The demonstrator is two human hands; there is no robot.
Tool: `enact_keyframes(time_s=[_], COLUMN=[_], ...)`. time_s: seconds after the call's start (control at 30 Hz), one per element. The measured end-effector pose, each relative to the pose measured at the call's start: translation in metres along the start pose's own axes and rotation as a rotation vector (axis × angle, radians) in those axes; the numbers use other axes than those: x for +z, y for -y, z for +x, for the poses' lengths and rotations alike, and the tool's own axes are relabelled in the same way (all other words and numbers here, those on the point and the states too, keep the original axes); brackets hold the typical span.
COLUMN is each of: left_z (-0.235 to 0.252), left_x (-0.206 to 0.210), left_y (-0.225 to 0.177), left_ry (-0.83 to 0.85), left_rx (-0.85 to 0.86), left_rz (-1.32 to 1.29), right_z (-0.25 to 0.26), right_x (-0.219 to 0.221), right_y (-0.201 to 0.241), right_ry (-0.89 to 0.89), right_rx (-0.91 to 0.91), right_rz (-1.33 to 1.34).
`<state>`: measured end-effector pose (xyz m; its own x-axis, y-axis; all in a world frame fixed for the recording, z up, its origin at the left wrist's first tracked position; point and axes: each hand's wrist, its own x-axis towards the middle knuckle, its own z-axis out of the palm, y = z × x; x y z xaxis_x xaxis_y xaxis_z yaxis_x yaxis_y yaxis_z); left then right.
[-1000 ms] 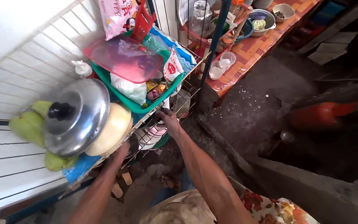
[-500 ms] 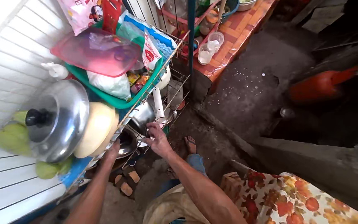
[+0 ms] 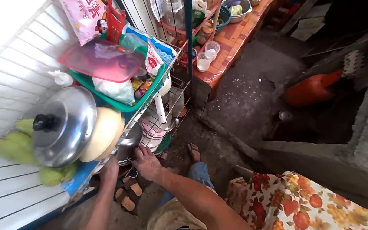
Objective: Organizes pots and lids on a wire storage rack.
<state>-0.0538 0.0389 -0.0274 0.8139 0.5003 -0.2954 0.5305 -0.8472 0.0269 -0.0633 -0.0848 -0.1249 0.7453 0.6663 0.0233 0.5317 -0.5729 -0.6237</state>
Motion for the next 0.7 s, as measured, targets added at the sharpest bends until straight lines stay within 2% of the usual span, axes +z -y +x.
enact_keyframes(time_s=[0.13, 0.23, 0.3, 0.37, 0.4, 0.47, 0.53, 0.6, 0.7], left_z=[-0.002, 0.000, 0.000, 0.000, 0.000, 0.003, 0.002, -0.002, -0.006], left_x=[-0.006, -0.008, -0.009, -0.007, -0.004, 0.007, 0.007, 0.001, -0.001], left_y=[-0.006, -0.007, -0.007, -0.003, 0.002, 0.013, 0.017, 0.015, 0.012], left_ry=[0.040, 0.088, 0.091, 0.044, 0.021, -0.068, -0.099, -0.089, -0.123], left_rx=[-0.029, -0.006, 0.033, 0.071, 0.122, 0.192, 0.148, 0.120, 0.114], left_rz=[-0.162, -0.160, -0.144, -0.143, -0.103, -0.101, -0.273, -0.360, -0.373], right_z=[-0.010, -0.009, -0.011, -0.015, -0.018, -0.016, 0.003, 0.033, 0.083], right_x=[0.009, 0.005, -0.011, -0.049, -0.072, -0.123, -0.176, -0.218, -0.248], right_y=[-0.012, -0.020, -0.015, -0.004, 0.003, 0.020, 0.038, 0.046, 0.058], right_ry=[0.055, 0.207, 0.241, 0.152, 0.002, -0.441, -0.715, -0.744, -0.471], right_rx=[0.019, 0.111, 0.216, 0.324, 0.341, 0.234, 0.061, -0.056, -0.079], right_rz=[-0.063, -0.042, 0.044, 0.150, 0.210, 0.298, 0.339, 0.255, 0.032])
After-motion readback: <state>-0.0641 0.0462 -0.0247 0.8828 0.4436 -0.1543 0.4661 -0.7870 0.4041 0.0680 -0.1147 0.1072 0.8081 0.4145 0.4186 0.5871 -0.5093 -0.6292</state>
